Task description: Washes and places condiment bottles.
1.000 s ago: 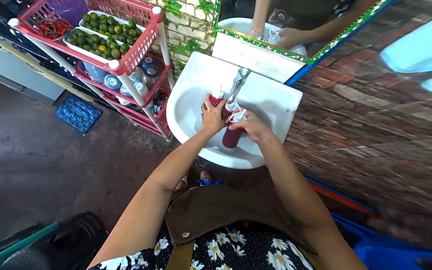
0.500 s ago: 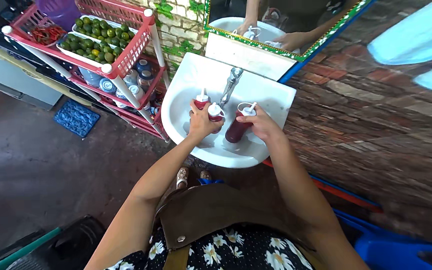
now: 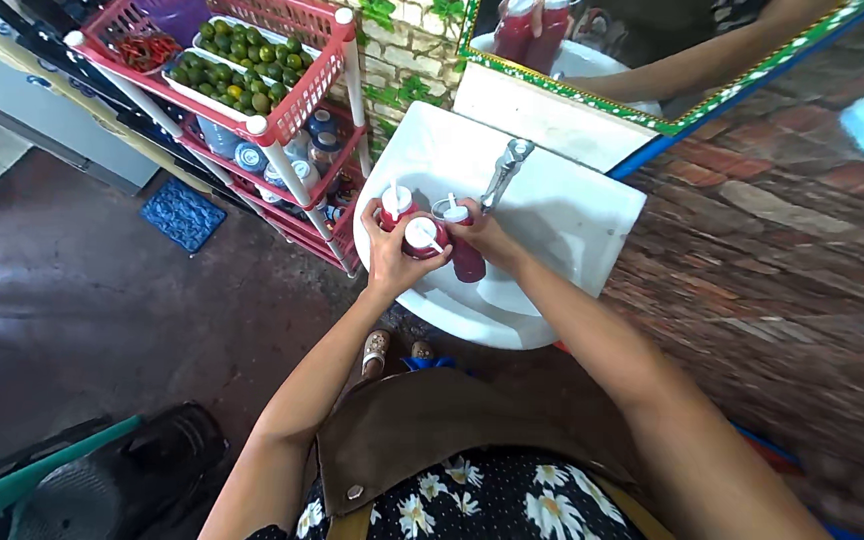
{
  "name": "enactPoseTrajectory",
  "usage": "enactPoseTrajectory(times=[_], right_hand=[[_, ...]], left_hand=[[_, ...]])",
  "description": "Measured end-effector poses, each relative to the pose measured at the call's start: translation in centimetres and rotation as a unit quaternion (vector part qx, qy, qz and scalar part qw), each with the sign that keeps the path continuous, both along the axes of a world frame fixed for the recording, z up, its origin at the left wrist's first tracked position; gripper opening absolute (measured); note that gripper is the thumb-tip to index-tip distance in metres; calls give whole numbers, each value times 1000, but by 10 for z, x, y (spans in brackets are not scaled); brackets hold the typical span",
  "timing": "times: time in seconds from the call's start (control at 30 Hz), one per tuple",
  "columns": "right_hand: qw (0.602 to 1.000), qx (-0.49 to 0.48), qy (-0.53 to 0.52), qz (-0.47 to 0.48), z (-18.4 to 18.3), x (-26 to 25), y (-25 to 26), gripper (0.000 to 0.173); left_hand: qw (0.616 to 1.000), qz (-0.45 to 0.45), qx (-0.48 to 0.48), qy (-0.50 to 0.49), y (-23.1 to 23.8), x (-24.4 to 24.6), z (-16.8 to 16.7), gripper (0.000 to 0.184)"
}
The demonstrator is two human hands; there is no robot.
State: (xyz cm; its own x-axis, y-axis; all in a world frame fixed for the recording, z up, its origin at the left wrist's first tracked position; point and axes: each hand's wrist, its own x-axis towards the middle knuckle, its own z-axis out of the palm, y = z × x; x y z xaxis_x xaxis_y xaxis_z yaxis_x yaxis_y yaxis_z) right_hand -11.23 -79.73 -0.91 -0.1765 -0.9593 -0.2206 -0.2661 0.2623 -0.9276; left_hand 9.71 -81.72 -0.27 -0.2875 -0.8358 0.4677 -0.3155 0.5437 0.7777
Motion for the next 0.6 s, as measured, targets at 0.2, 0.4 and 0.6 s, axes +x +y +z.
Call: enactPoseTrajectory(times=[0.2,0.4,0.6], right_hand=[[995,-63,73,6,-12,-4,-14,45],[994,10,11,109,17,-12,22,62],[981,58,127,134,27,-24,48,65]], left_hand=[[1000,-6,4,13,-4,4,2,61],[998,-46,36,17,-12,1,6,64],[996,-77,23,47,-17,-5,0,66]])
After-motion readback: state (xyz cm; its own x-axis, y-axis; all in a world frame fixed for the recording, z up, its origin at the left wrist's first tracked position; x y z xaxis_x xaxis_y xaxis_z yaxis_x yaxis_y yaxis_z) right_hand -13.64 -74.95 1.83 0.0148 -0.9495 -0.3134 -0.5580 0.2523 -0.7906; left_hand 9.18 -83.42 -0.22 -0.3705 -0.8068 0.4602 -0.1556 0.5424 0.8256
